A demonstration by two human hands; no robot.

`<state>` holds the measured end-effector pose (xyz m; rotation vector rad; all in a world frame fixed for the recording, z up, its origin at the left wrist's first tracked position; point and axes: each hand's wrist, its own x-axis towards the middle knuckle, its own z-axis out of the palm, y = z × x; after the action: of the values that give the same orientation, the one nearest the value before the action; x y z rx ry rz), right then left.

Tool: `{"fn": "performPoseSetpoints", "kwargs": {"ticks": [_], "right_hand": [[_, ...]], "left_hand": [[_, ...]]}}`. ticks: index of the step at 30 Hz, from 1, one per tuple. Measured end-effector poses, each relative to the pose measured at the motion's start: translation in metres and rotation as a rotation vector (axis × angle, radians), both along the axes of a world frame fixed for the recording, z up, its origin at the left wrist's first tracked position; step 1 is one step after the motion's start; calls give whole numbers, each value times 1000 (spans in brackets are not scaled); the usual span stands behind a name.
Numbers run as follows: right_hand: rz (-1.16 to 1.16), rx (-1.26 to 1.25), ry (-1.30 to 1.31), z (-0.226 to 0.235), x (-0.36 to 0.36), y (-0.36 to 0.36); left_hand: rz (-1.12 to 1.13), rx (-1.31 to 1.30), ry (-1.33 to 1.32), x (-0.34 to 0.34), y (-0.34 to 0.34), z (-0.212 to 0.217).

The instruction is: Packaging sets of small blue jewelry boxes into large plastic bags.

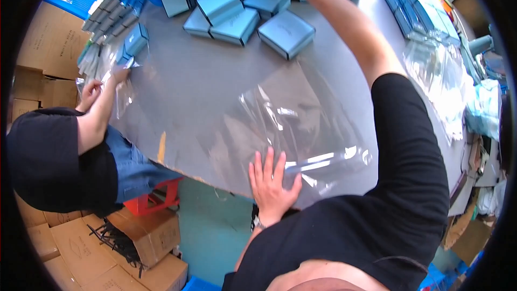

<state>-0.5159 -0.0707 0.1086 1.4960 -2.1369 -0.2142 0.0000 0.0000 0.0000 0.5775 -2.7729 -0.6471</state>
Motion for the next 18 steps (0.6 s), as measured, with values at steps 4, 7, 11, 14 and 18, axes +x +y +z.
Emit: {"fn": "performPoseSetpoints", "kwargs": {"ticks": [4, 7, 11, 14, 18], "right_hand": [[52, -461, -153, 1, 34, 58], [-183, -848, -446, -9, 99, 140], [-573, -802, -1021, -74, 131, 246], [-389, -695, -325, -107, 180, 282], [349, -305, -815, -88, 339, 279]], "left_hand": [[-24, -37, -11, -21, -11, -12], [-23, -27, -86, -5, 4, 4], [-24, -111, -130, -4, 4, -4], [-25, -162, -129, -4, 3, -7], [23, -140, -211, -4, 3, -10]]}}
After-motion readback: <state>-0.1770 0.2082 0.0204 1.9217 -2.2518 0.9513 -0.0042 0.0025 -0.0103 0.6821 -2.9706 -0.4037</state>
